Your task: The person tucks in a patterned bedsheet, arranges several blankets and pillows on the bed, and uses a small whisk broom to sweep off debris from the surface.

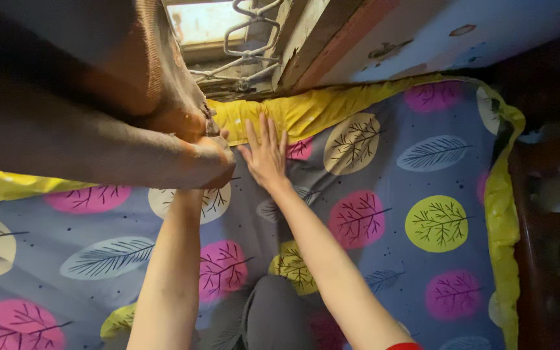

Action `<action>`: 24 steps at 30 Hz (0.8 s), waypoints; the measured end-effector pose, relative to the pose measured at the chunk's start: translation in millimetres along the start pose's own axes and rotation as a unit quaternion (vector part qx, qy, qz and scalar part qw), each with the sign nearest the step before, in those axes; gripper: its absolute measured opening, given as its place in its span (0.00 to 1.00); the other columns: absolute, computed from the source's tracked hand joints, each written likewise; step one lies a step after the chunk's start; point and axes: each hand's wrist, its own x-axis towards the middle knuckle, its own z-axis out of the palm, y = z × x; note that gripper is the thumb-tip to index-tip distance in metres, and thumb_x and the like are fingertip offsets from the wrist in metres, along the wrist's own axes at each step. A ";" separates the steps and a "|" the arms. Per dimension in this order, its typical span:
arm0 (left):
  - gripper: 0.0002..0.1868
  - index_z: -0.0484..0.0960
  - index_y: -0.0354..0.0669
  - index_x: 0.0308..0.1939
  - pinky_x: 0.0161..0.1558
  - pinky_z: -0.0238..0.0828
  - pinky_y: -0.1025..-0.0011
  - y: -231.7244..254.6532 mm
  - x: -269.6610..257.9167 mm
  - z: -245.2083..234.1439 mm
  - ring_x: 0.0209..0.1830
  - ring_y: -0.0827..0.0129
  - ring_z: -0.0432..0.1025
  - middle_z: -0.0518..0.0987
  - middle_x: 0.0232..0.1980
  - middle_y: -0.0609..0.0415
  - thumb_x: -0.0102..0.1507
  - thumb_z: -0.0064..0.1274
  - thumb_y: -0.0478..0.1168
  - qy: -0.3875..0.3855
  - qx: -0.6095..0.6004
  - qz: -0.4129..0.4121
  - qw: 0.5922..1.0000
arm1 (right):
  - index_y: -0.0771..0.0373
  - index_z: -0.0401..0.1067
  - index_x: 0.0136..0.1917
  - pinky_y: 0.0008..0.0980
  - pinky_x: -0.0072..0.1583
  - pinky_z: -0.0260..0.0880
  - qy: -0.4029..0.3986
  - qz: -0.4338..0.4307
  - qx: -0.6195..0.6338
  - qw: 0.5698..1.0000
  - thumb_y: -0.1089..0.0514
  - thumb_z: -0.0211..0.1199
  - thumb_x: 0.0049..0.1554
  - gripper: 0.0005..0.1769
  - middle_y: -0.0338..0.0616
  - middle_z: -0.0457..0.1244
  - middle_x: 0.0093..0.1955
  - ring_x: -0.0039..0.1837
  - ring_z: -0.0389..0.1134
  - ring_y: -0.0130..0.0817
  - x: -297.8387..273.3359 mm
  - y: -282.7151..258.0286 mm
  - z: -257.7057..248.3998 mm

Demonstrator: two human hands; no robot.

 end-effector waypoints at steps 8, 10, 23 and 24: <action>0.31 0.76 0.34 0.62 0.69 0.54 0.48 10.5 -155.5 -13.1 0.69 0.42 0.64 0.72 0.67 0.34 0.65 0.51 0.55 0.041 0.077 -0.092 0.992 | 0.59 0.50 0.82 0.62 0.76 0.44 -0.067 0.048 0.050 0.995 0.43 0.55 0.64 0.39 0.60 0.43 0.84 0.82 0.45 0.59 -138.6 -21.1 18.7; 0.38 0.74 0.24 0.65 0.64 0.58 0.50 -0.2 -188.7 -12.5 0.68 0.40 0.65 0.73 0.68 0.28 0.62 0.54 0.53 0.166 0.073 -0.032 0.983 | 0.60 0.52 0.81 0.57 0.76 0.48 -0.069 0.063 0.083 0.992 0.44 0.56 0.65 0.38 0.60 0.45 0.84 0.82 0.47 0.57 -127.0 -19.0 19.7; 0.50 0.58 0.50 0.81 0.49 0.66 0.65 45.8 -70.2 -293.8 0.53 0.54 0.69 0.72 0.67 0.33 0.52 0.46 0.25 0.107 -0.607 -0.167 0.769 | 0.59 0.06 0.77 0.38 0.73 0.55 0.004 -0.157 0.550 0.820 0.50 0.80 0.48 0.81 0.60 0.44 0.80 0.77 0.54 0.46 92.6 -221.1 -284.9; 0.50 0.58 0.50 0.81 0.49 0.66 0.65 50.3 -64.6 -297.4 0.53 0.54 0.69 0.72 0.67 0.33 0.52 0.46 0.25 0.111 -0.607 -0.159 0.770 | 0.59 0.06 0.77 0.38 0.73 0.55 0.009 -0.165 0.548 0.820 0.50 0.80 0.48 0.81 0.60 0.44 0.80 0.77 0.54 0.46 96.0 -225.7 -292.9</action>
